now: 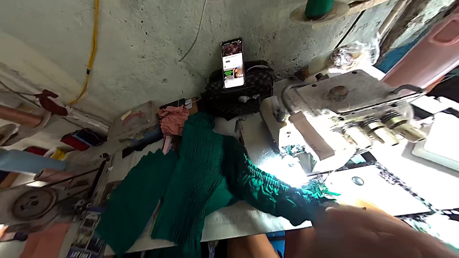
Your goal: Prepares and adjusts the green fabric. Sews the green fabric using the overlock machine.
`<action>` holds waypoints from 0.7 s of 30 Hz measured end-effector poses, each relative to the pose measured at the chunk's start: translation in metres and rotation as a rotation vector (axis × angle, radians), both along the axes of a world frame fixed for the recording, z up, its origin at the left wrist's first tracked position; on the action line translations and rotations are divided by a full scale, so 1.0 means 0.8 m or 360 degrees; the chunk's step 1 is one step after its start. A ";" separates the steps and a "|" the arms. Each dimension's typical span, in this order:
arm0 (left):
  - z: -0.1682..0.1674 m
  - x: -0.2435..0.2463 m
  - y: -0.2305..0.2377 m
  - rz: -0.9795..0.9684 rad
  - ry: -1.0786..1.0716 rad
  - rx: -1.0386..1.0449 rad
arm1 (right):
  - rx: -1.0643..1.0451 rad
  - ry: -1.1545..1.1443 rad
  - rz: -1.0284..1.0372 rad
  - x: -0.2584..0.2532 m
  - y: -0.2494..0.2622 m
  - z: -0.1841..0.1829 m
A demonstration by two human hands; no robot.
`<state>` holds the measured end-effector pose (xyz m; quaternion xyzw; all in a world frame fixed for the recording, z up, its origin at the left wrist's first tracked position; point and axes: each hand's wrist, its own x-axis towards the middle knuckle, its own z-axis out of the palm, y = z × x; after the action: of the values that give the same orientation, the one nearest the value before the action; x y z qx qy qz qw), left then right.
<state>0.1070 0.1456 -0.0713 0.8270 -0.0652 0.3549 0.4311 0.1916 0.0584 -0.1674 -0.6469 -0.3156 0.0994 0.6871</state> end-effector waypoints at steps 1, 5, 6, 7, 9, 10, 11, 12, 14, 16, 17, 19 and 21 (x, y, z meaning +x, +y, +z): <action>-0.029 -0.001 0.028 0.0203 0.0129 0.0200 | 0.0003 -0.0051 0.0084 0.006 -0.007 -0.003; -0.094 -0.029 0.096 0.0020 0.0564 0.0280 | 0.0052 -0.0063 0.0262 -0.003 -0.006 0.000; -0.086 -0.035 0.100 -0.0020 0.0580 0.0253 | 0.0072 -0.0072 0.0304 -0.006 -0.002 0.002; -0.071 -0.041 0.105 -0.0032 0.0613 0.0238 | 0.0071 -0.0106 0.0328 -0.008 0.001 0.002; -0.034 -0.051 0.115 0.0043 0.0673 0.0321 | -0.0071 -0.0244 0.0287 -0.013 0.009 0.002; -0.020 -0.053 0.120 0.0114 0.0683 0.0407 | -0.0178 -0.0308 0.0259 -0.017 0.013 -0.001; -0.010 -0.050 0.125 0.0206 0.0682 0.0504 | -0.0291 -0.0335 0.0249 -0.021 0.017 -0.006; -0.010 -0.042 0.132 0.0318 0.0681 0.0626 | -0.0392 -0.0301 0.0265 -0.025 0.018 -0.015; -0.033 -0.014 0.149 0.0509 0.0735 0.0854 | -0.0560 -0.0020 0.0379 -0.033 0.015 -0.044; -0.068 0.012 0.158 0.0511 0.0891 0.0844 | -0.0728 0.0189 0.0489 -0.033 0.002 -0.073; -0.081 0.021 0.159 0.0505 0.0921 0.0830 | -0.0766 0.0167 0.0469 -0.028 -0.004 -0.080; -0.093 0.028 0.158 0.0528 0.0870 0.0771 | -0.0680 -0.0064 0.0213 -0.016 -0.009 -0.076; -0.096 0.029 0.154 0.0553 0.0810 0.0656 | -0.0496 -0.0337 -0.0132 -0.002 0.003 -0.065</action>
<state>0.1304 0.2690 -0.1479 0.9570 0.1152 0.1853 0.1913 0.1899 0.0606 -0.2194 -0.7646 -0.3402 0.0500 0.5451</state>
